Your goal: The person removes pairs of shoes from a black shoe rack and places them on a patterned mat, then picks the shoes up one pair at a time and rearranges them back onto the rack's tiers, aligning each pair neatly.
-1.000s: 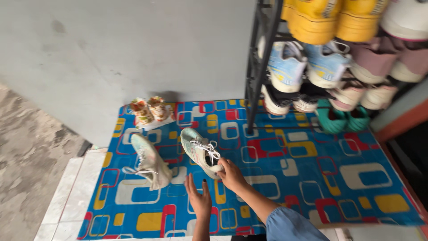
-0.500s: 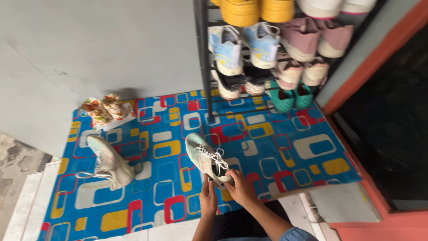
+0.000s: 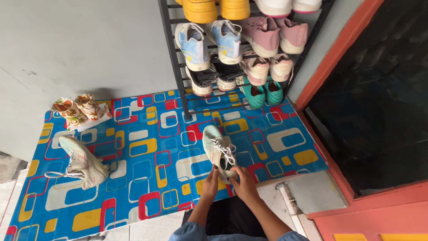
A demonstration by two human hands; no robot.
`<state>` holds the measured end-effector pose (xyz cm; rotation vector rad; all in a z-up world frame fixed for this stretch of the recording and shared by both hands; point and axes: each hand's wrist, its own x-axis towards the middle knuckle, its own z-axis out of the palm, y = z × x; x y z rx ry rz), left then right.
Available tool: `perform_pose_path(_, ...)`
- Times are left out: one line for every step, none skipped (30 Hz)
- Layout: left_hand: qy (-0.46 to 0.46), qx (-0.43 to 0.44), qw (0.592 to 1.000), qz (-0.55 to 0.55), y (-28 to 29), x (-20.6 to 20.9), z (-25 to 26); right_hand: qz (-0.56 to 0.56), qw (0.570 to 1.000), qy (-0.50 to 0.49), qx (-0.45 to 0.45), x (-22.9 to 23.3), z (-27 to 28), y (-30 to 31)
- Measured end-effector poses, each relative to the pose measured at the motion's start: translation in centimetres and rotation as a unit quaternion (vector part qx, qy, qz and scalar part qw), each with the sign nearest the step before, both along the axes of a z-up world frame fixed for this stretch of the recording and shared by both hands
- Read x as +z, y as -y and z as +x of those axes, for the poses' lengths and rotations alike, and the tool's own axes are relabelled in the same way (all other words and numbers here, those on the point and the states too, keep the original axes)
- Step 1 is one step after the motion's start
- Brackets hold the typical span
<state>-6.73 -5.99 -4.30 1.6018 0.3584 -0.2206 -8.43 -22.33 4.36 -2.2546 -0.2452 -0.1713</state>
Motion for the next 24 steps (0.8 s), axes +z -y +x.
perform_pose_path(0.007,-0.004,1.000,-0.002,0.0,0.3,0.1,0.008,1.000,-0.005,0.009,-0.1,-0.1,0.3)
perform_pose_path(0.013,-0.008,1.000,-0.004,-0.1,0.5,0.3,0.016,1.000,-0.010,0.018,-0.2,-0.2,0.6)
perform_pose_path(0.020,-0.012,1.000,-0.006,0.0,0.7,0.4,0.015,0.999,-0.023,0.016,-0.3,-0.3,0.8)
perform_pose_path(0.030,-0.011,0.999,-0.014,0.0,0.9,0.3,0.014,0.999,-0.036,0.015,-0.3,-0.3,1.1)
perform_pose_path(0.039,-0.010,0.999,-0.023,0.0,1.1,0.1,0.014,0.999,-0.048,0.014,-0.1,-0.4,1.2)
perform_pose_path(0.050,-0.008,0.998,-0.031,0.0,1.2,0.0,0.016,0.999,-0.044,0.025,0.0,-0.4,1.3)
perform_pose_path(0.046,0.001,0.998,-0.037,0.0,1.3,-0.1,0.018,0.998,-0.040,0.037,0.1,-0.4,1.4)
perform_pose_path(0.041,0.010,0.998,-0.044,0.2,1.2,-0.7,0.019,0.998,-0.038,0.048,0.3,-0.5,1.5)
perform_pose_path(0.036,0.019,0.998,-0.050,0.4,1.0,-1.0,0.027,0.997,-0.043,0.051,0.4,-0.4,1.6)
perform_pose_path(0.038,0.014,0.998,-0.054,0.5,0.9,-1.4,0.034,0.997,-0.050,0.054,0.6,-0.4,1.7)
perform_pose_path(0.040,0.008,0.998,-0.057,0.7,0.6,-1.8,0.042,0.996,-0.057,0.057,0.7,-0.6,1.8)
perform_pose_path(0.043,0.002,0.997,-0.061,0.9,0.4,-2.1,0.052,0.995,-0.063,0.065,0.8,-0.6,1.8)
perform_pose_path(0.056,0.005,0.996,-0.064,1.0,0.2,-2.3,0.063,0.993,-0.069,0.073,0.9,-0.6,1.8)
perform_pose_path(0.069,0.007,0.995,-0.067,1.3,0.1,-2.4,0.073,0.991,-0.074,0.081,1.0,-0.5,1.9)
perform_pose_path(0.083,0.009,0.994,-0.070,1.4,0.0,-2.1,0.090,0.988,-0.093,0.082,1.0,-0.3,1.8)
perform_pose_path(0.071,0.008,0.995,-0.072,1.5,-0.2,-2.1,0.106,0.984,-0.112,0.083,0.7,-0.4,1.7)
perform_pose_path(0.060,0.006,0.995,-0.074,1.5,-0.4,-2.4,0.122,0.980,-0.131,0.084,0.3,-0.5,1.6)
perform_pose_path(0.048,0.006,0.996,-0.076,1.6,-0.5,-2.5,0.117,0.981,-0.132,0.076,-0.1,-0.5,1.5)
perform_pose_path(0.059,0.004,0.995,-0.075,1.7,-0.5,-2.5,0.111,0.982,-0.133,0.069,-0.5,-0.4,1.4)
perform_pose_path(0.071,0.004,0.995,-0.074,1.8,-0.6,-2.7,0.105,0.983,-0.135,0.062,-1.0,-0.2,1.1)
perform_pose_path(0.082,0.003,0.994,-0.073,1.8,-0.6,-2.9,0.119,0.983,-0.129,0.058,-1.6,-0.2,1.0)
perform_pose_path(0.083,0.003,0.994,-0.067,1.8,-0.5,-3.0,0.133,0.982,-0.124,0.053,-2.0,-0.2,0.9)
perform_pose_path(0.085,0.003,0.995,-0.060,1.7,-0.4,-3.1,0.147,0.981,-0.118,0.049,-2.4,-0.2,0.9)
perform_pose_path(0.089,0.002,0.995,-0.054,1.7,-0.1,-2.9,0.163,0.979,-0.115,0.049,-2.7,0.0,0.8)
